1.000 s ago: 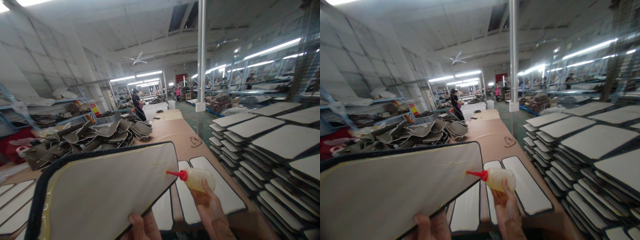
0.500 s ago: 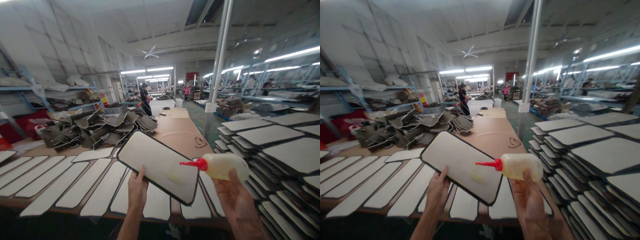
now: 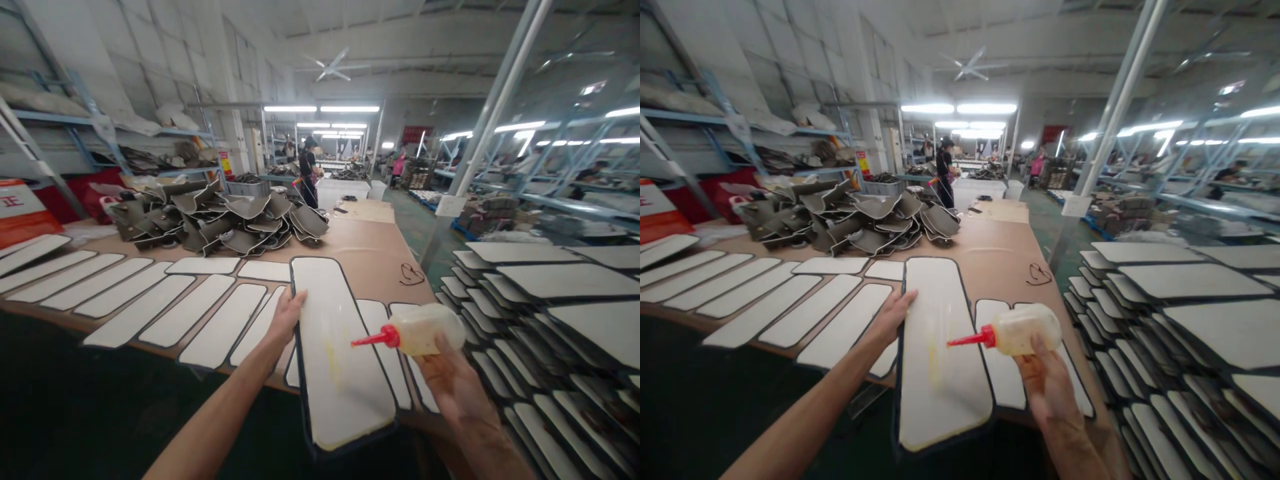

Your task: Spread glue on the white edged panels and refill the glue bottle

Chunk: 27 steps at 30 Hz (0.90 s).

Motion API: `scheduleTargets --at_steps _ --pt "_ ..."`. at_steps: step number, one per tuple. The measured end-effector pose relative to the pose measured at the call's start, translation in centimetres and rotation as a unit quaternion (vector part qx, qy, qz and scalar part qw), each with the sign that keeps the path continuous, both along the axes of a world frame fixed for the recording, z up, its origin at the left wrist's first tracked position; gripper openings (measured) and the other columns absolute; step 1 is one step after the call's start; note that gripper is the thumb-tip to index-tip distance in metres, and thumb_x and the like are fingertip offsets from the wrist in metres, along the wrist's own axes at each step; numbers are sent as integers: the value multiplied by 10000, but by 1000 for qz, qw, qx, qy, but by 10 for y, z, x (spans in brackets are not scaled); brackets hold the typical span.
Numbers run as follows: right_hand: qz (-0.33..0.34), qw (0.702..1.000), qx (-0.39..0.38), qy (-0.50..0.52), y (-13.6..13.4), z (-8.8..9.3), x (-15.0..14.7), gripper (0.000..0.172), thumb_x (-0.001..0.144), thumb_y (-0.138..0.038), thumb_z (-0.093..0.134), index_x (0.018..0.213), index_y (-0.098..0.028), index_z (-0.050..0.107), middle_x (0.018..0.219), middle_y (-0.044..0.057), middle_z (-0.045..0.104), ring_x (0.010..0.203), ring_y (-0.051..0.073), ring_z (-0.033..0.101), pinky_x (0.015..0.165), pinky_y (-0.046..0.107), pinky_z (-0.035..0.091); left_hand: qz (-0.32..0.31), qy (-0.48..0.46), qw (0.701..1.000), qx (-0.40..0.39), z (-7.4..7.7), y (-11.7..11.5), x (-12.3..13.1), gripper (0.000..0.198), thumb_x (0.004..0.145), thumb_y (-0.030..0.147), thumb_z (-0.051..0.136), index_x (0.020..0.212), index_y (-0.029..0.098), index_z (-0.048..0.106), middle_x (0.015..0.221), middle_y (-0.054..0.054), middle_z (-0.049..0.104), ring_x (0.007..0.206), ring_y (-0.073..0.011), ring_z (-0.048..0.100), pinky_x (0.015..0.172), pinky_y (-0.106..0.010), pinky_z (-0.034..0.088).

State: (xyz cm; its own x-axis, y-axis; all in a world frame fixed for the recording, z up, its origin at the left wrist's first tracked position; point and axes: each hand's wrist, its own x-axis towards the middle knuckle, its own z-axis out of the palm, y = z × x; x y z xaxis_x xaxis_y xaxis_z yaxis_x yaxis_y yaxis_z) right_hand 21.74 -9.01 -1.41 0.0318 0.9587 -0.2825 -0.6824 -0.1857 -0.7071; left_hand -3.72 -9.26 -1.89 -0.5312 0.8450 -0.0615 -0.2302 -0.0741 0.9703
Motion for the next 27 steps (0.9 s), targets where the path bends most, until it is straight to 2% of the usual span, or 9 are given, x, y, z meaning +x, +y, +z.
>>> scheduleTargets --at_steps 5,11,17,23,27 --pt "-7 1000 -4 10 -1 -4 -4 465 518 -217 812 949 -145 653 868 70 716 858 224 657 907 403 480 -41 -9 998 -40 5 -2 7 129 693 153 548 821 153 550 615 14 627 476 -112 535 490 -206 413" --pt "-1 995 104 -8 18 -8 -6 526 566 -280 802 1046 -161 624 977 53 692 919 182 633 903 332 474 -105 -26 992 -71 13 -15 21 106 703 164 562 807 145 559 589 3 620 489 -127 563 469 -203 428" --pt "-42 980 186 -52 49 -7 -7 439 557 -281 797 943 -137 646 906 37 690 877 181 623 934 386 431 -159 -41 985 -52 13 -21 28 247 718 213 608 957 162 576 750 -25 683 578 -136 612 522 -207 476" --pt "26 979 196 -60 39 -8 -4 396 550 -243 807 896 -121 659 814 52 694 813 211 640 858 416 477 -160 -92 981 -57 5 -24 23 422 719 234 643 1125 187 539 852 -55 699 636 -171 646 560 -252 513" --pt "-44 979 196 -29 53 -1 -7 421 508 -193 818 890 -130 655 808 20 698 807 184 644 900 389 461 -196 -105 973 -55 0 -29 21 486 718 255 663 1179 197 521 930 -76 698 714 -191 662 615 -273 530"
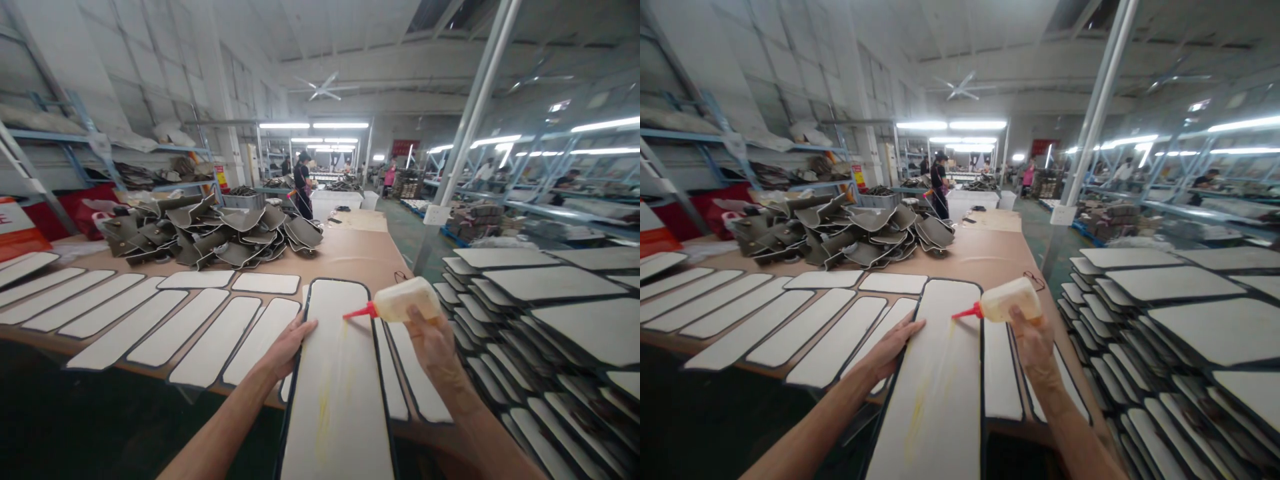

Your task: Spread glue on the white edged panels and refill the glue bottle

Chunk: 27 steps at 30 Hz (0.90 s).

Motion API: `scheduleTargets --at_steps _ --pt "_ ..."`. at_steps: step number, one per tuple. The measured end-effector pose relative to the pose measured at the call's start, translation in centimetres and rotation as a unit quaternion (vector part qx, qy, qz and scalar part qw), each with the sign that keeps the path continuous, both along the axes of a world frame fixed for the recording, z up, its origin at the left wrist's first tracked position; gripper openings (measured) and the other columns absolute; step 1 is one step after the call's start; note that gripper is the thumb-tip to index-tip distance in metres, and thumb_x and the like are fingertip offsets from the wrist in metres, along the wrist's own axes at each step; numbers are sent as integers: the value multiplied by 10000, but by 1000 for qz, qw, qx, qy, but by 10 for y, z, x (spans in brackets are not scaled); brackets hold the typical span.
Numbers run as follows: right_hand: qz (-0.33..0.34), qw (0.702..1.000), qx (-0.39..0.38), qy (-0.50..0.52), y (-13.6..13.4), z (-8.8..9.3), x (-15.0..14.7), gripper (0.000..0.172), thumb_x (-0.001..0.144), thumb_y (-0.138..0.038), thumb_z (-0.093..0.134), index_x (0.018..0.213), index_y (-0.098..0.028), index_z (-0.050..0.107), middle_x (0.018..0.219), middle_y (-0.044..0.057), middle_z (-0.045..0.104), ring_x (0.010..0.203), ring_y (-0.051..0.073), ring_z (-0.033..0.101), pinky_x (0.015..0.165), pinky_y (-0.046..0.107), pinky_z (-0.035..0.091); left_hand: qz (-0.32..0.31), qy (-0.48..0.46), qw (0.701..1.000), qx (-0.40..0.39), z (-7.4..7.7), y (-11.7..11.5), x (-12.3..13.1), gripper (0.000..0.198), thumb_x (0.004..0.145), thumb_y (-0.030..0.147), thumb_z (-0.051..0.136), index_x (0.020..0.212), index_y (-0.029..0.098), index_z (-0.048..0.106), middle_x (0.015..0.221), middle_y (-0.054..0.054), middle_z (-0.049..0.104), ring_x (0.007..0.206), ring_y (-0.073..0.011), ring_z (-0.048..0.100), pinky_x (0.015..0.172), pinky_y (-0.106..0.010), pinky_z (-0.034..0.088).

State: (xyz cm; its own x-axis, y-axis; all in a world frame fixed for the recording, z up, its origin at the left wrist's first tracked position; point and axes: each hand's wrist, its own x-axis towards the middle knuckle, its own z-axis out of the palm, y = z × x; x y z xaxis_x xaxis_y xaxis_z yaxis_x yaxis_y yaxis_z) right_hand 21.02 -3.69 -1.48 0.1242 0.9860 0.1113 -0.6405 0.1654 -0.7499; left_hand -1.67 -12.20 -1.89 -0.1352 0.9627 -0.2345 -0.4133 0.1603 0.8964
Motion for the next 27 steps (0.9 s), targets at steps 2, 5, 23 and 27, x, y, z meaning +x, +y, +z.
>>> scheduleTargets --at_steps 2,5,23,27 --pt "-17 1000 -1 25 12 6 3 433 536 -229 800 930 -146 641 879 22 700 879 187 639 930 377 445 12 -5 1000 -6 -2 -1 -2 467 723 260 664 1167 200 532 925 -72 701 729 -183 662 633 -262 532" --pt "-17 998 -18 55 23 13 15 355 662 -307 711 964 -143 621 959 61 694 959 193 624 932 368 451 36 -8 999 -6 -5 1 -8 375 740 227 641 1104 180 562 902 -72 704 708 -173 660 611 -250 533" --pt "-42 966 -215 139 -20 -79 30 277 698 -261 643 950 -148 621 962 77 676 1013 235 597 1002 456 384 337 -45 932 -121 -41 -65 -134 262 824 83 457 1037 93 610 583 -24 688 601 -201 677 673 -326 568" --pt "-27 965 -234 119 -29 -69 6 300 706 -269 637 976 -140 620 931 82 678 1018 234 595 1039 431 342 345 -106 923 -135 -41 -61 -135 234 848 106 435 1015 63 592 587 -32 682 545 -169 653 625 -284 561"
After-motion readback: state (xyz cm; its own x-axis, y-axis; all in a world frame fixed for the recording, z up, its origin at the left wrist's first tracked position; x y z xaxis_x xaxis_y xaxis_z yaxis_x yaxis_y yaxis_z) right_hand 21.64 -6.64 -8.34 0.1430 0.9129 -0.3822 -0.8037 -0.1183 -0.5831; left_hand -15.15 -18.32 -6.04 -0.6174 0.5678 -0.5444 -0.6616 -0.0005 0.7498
